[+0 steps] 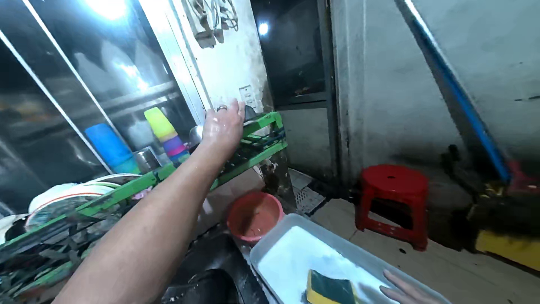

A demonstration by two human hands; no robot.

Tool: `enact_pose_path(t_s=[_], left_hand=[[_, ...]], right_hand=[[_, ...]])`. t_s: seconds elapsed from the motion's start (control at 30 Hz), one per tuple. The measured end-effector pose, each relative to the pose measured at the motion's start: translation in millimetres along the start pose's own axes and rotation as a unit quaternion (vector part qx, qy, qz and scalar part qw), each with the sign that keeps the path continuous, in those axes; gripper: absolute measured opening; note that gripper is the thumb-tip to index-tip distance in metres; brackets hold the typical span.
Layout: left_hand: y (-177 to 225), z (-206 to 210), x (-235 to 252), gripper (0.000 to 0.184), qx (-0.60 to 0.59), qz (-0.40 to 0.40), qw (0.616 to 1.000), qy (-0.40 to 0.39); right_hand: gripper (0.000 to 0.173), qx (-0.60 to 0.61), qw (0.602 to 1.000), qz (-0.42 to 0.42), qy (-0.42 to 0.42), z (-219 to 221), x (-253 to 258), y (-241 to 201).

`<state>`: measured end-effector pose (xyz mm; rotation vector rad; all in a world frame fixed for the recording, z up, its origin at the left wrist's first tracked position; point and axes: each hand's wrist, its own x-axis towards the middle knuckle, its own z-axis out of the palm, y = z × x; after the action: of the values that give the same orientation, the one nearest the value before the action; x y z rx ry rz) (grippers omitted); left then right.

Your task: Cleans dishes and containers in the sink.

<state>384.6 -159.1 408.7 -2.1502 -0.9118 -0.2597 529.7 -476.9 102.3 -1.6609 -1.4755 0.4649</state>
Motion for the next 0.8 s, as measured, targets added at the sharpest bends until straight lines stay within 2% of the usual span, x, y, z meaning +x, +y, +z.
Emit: enact_pose_path(t_s=[0.1,0.17,0.23,0.3,0.33,0.37,0.4,0.43,0.47,0.5,0.57,0.6,0.67,0.73,0.8], left_hand=[[1,3,-4,0.067,-0.044,-0.011,0.999,-0.013],[3,2,-21,0.073,-0.069,0.016,0.997,0.020],[15,5,-56,0.065,-0.097,0.102,0.985,0.099],[34,29,-111,0.045,-0.138,0.244,0.941,0.190],[43,47,-142,0.041,-0.174,0.324,0.911,0.185],[48,71,-172,0.043,-0.218,0.387,0.884,0.147],[47,98,-199,0.046,-0.252,0.413,0.872,0.078],[37,128,-224,0.046,-0.280,0.400,0.873,-0.009],[21,159,-248,0.043,-0.304,0.345,0.884,-0.088],[-1,189,-273,0.039,-0.320,0.257,0.897,-0.163],[-53,241,-322,0.040,-0.308,0.038,0.897,-0.314],[-76,266,-349,0.040,-0.302,-0.065,0.880,-0.360],[-109,303,-404,0.039,-0.316,-0.237,0.830,-0.394],[-119,328,-451,0.039,-0.345,-0.361,0.763,-0.411],[-116,339,-478,0.041,-0.383,-0.451,0.691,-0.416]], right_hand=[[0.042,-0.020,0.999,0.001,-0.034,10,14,-13],[0.042,-0.043,0.995,0.026,-0.086,22,31,-20],[0.044,-0.092,0.983,0.061,-0.145,45,53,-13],[0.052,-0.152,0.964,0.082,-0.203,71,76,1],[0.058,-0.179,0.952,0.091,-0.233,81,85,6],[0.064,-0.205,0.941,0.094,-0.253,91,93,11],[0.072,-0.231,0.930,0.099,-0.268,100,98,17],[0.080,-0.258,0.918,0.109,-0.282,108,102,25],[0.086,-0.279,0.908,0.118,-0.291,115,105,33],[0.090,-0.291,0.901,0.125,-0.295,121,106,41],[0.096,-0.300,0.899,0.131,-0.292,131,103,57],[0.096,-0.299,0.902,0.130,-0.283,134,101,64],[0.092,-0.292,0.906,0.142,-0.273,135,99,70],[0.092,-0.294,0.900,0.169,-0.275,133,100,72],[0.094,-0.309,0.889,0.183,-0.284,131,103,70]])
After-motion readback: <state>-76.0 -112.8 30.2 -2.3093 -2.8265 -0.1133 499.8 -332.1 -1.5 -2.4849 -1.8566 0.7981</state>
